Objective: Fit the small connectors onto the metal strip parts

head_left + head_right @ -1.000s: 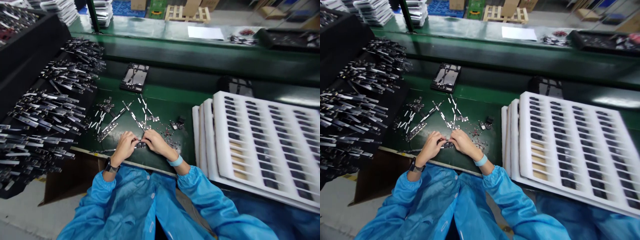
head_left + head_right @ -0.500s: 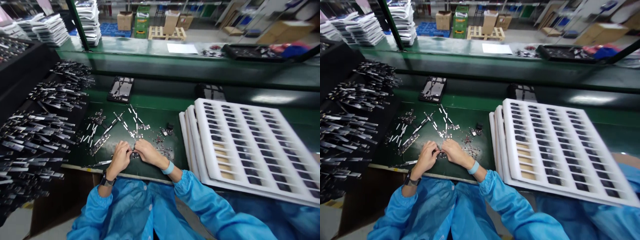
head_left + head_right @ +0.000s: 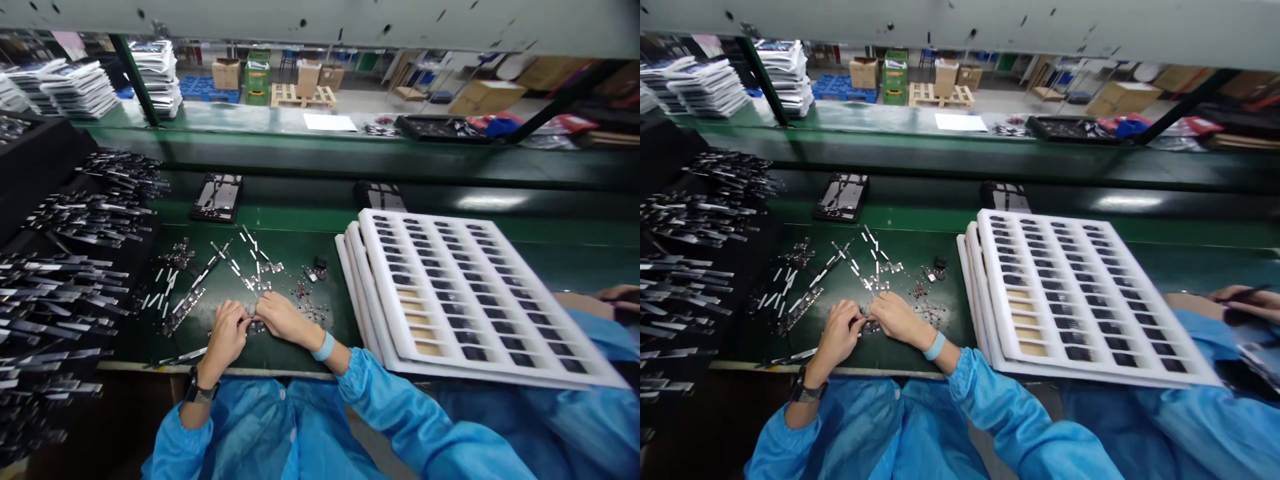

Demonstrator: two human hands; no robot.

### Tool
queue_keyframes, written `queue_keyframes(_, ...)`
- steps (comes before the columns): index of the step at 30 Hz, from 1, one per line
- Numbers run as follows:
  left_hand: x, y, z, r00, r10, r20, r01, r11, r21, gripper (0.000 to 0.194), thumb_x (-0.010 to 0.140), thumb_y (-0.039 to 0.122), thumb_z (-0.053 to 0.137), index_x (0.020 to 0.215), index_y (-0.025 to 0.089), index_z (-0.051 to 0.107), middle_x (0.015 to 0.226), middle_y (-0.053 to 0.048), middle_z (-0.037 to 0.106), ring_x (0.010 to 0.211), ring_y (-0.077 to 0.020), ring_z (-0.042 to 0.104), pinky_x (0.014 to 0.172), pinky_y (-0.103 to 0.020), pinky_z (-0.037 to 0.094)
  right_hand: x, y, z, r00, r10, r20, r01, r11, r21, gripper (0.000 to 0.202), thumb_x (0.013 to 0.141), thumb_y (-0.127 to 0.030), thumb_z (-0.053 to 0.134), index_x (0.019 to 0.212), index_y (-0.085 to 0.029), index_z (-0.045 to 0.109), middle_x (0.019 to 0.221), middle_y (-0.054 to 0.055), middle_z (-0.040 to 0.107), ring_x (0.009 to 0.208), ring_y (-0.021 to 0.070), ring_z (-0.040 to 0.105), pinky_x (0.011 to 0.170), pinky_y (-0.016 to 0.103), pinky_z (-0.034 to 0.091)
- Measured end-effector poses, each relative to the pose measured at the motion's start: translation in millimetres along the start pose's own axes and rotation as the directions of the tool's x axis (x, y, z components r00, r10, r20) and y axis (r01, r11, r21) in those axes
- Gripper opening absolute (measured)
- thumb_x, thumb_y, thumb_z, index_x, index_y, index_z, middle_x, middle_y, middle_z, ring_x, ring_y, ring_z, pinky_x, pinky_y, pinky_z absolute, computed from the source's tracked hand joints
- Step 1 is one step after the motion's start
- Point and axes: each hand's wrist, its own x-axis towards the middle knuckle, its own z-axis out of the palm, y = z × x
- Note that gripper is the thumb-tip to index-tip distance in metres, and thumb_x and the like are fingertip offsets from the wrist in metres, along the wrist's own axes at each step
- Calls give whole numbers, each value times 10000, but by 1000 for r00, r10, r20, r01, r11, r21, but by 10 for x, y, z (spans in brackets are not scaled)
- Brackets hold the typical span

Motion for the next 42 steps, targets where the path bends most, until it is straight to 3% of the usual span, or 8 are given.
queue_keyframes(5, -16, -14, -14, 1000, 11, 5, -11, 1000, 19, 219, 1007, 122, 555, 812, 222, 565, 894, -45, 656, 969, -256, 584, 887, -397, 439, 44, 12, -40, 1000, 20, 16, -21, 996, 85, 232, 1131, -294, 531, 935, -207, 618, 919, 70, 645, 876, 237, 519, 806, 352, 398)
queue_keyframes(10, -152, -69, -180, 1000, -17, 17, 14, 990, 140, 108, 1044, 227, 609, 963, 224, 679, 1011, -68, 707, 1030, -272, 607, 925, -407, 442, 25, 33, -60, 999, 31, 36, -36, 990, 134, 282, 1123, -271, 530, 854, -222, 599, 871, 68, 636, 860, 247, 510, 801, 361, 399)
queue_keyframes(15, -248, -128, -292, 996, -59, 60, 53, 993, 108, 155, 1022, 198, 642, 873, 210, 682, 961, -59, 715, 1016, -263, 601, 929, -410, 437, 4, -18, -107, 998, 34, 48, -40, 991, 130, 276, 1131, -307, 517, 935, -205, 682, 943, 96, 644, 910, 260, 534, 833, 381, 411)
queue_keyframes(18, -241, -162, -277, 996, -73, 42, 71, 997, 28, 197, 1010, 185, 657, 815, 206, 649, 925, -40, 707, 996, -245, 598, 945, -406, 434, 51, -74, -91, 999, 15, 30, -19, 990, 137, 261, 1130, -335, 530, 994, -197, 706, 964, 97, 643, 918, 258, 542, 838, 385, 416)
queue_keyframes(29, -209, -197, -195, 999, -32, 6, 32, 999, 31, 229, 973, 137, 698, 761, 204, 646, 869, -31, 685, 982, -245, 580, 903, -415, 411, 89, -94, 87, 999, -39, -23, 42, 988, 146, 341, 1127, -233, 501, 795, -217, 575, 830, 68, 609, 815, 236, 455, 756, 371, 350)
queue_keyframes(39, -191, -232, -199, 999, -43, 27, 43, 999, -16, 227, 964, 120, 694, 759, 200, 640, 876, -37, 695, 984, -246, 587, 931, -417, 422, 86, -96, 103, 998, -61, -13, 62, 995, 84, 321, 1110, -165, 491, 822, -200, 629, 817, 71, 604, 824, 238, 452, 742, 371, 328)
queue_keyframes(42, -190, -221, -213, 998, -52, 22, 52, 999, -7, 220, 976, 145, 697, 769, 203, 654, 886, -35, 704, 990, -249, 594, 942, -426, 420, 143, -87, 50, 999, -41, 1, 41, 995, 92, 295, 1122, -221, 519, 872, -193, 671, 868, 80, 637, 860, 243, 486, 780, 370, 365)
